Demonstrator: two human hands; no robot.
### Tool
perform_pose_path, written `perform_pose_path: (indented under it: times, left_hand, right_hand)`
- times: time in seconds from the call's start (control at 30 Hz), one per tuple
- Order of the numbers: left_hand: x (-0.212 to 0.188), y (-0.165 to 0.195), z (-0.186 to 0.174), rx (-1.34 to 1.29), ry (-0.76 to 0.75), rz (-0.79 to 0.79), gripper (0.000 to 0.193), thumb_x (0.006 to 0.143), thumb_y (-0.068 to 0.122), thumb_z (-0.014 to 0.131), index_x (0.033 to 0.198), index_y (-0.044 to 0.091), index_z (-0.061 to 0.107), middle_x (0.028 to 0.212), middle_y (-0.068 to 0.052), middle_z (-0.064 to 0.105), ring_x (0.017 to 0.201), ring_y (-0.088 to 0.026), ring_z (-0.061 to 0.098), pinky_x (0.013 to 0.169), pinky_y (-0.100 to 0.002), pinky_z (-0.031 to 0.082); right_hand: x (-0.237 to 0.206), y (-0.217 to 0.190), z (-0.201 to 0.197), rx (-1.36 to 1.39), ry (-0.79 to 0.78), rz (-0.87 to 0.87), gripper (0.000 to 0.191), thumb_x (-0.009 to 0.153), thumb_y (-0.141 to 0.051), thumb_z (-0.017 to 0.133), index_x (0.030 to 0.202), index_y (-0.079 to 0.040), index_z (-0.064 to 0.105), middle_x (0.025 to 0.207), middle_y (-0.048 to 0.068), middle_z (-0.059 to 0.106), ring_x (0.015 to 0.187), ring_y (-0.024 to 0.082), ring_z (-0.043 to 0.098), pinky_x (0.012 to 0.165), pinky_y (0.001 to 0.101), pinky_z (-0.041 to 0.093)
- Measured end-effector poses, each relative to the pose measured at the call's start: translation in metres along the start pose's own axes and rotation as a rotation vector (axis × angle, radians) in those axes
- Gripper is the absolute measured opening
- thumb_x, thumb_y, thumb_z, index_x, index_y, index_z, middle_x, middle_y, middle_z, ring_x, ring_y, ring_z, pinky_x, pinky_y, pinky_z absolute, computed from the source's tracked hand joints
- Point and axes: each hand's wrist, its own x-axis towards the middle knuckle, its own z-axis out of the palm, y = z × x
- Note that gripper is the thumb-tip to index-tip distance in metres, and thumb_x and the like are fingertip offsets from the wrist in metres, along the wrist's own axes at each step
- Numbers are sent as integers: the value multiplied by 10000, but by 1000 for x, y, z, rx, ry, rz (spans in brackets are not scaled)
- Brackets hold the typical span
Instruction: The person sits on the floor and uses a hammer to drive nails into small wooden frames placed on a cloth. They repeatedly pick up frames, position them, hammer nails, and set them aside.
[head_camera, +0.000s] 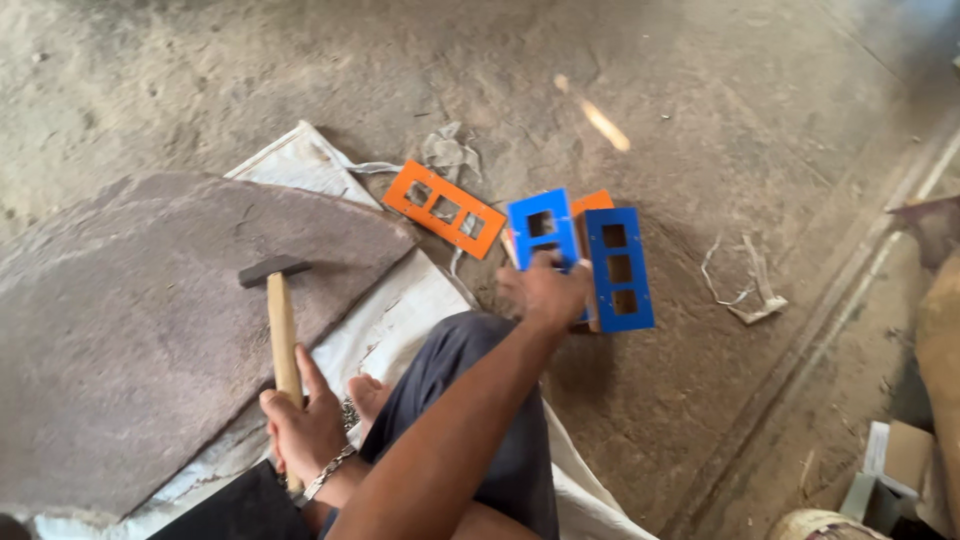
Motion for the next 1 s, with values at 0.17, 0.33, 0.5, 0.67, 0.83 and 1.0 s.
perform_pose_path:
  times: [0.17, 0.33, 0.5, 0.67, 0.83, 1.0]
  left_hand:
    - [-3, -5, 20, -60, -146, 250, 952, 666, 538, 819, 1451, 122, 477, 1496, -237, 420, 1387, -417, 426, 1141, -515, 373]
    - [-27, 13, 18, 38, 88, 601, 577, 725, 430, 793, 1222, 140, 750, 1408, -208, 586, 1269, -379, 597, 1078, -420, 496]
    - [-31, 0, -51, -293, -135, 864, 286, 958, 426, 725, 1023, 152, 773, 1125, -118, 706, 1114, -277, 685, 1028, -382, 556]
    - [38, -77, -222, -259, 182, 719, 376, 822, 196, 796, 1178, 140, 691, 1084, -82, 754, 935, -244, 750, 822, -364, 592]
    - [123, -197, -435, -161, 746, 592, 227, 995, 101, 497, 1100, 121, 698, 1009, -158, 738, 978, -357, 721, 897, -474, 566]
    - [169, -281, -617, 387, 1041, 11, 436, 805, -55, 555, 1206, 89, 647, 1234, -163, 614, 1178, -321, 578, 974, -456, 504]
  right_hand:
    - [8, 17, -17, 310, -160, -83, 750, 983, -248, 659, 1648, -169, 323, 669, -24, 542, 409, 66, 458, 329, 247, 381]
    - [9, -2, -40, 169, -149, 58, 734, 951, -220, 646, 1613, -231, 329, 666, 17, 543, 424, 89, 467, 353, 264, 399]
    - [6, -25, -41, -132, 37, 130, 729, 919, -192, 632, 1577, -293, 335, 663, 57, 545, 440, 111, 475, 377, 282, 416]
    - [-3, -29, -36, -206, -109, -2, 616, 968, -254, 544, 1566, -190, 412, 671, 52, 599, 422, 115, 495, 349, 282, 425]
    - [7, -18, -52, -432, -77, 109, 748, 918, -170, 617, 1597, -266, 318, 630, 77, 545, 419, 140, 485, 352, 314, 422]
    - [43, 1, -74, -510, 99, 314, 805, 930, -201, 629, 1633, -331, 259, 616, 120, 539, 413, 180, 463, 374, 344, 405]
